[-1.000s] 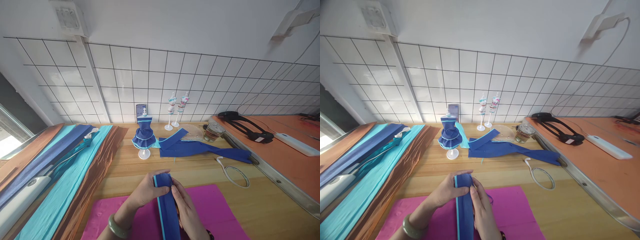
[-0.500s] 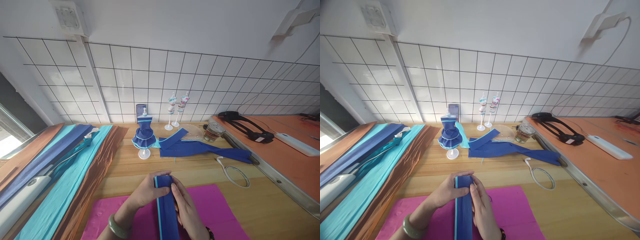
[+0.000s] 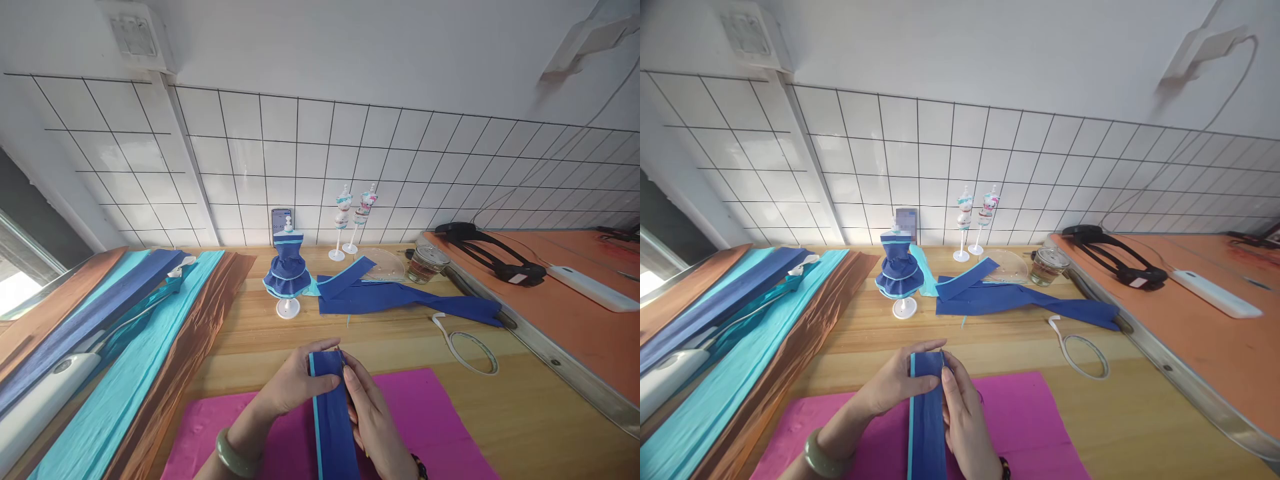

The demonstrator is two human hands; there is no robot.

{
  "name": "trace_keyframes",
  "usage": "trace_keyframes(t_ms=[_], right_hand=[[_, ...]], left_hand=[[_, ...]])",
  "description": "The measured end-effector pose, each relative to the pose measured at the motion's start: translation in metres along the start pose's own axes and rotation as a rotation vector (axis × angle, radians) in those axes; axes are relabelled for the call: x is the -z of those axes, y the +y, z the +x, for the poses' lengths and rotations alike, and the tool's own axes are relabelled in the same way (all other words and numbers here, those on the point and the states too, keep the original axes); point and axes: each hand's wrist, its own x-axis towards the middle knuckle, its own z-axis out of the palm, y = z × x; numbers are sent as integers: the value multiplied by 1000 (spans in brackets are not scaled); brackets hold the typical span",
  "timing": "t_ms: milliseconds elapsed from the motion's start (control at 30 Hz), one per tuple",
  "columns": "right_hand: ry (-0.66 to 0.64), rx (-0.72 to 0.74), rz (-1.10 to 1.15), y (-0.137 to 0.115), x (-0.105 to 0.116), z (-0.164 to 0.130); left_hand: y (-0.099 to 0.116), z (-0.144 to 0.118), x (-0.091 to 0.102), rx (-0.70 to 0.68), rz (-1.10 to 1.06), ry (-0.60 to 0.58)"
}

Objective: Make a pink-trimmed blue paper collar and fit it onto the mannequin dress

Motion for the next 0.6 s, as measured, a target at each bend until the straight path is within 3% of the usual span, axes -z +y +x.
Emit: trace_keyframes(t_ms=[300, 600], right_hand=[[30, 3, 42, -2, 3, 0], [-88, 43, -42, 9, 10, 0]], left_hand=[[0, -1, 0, 10, -5, 1], [-3, -1, 1, 3, -37, -9]])
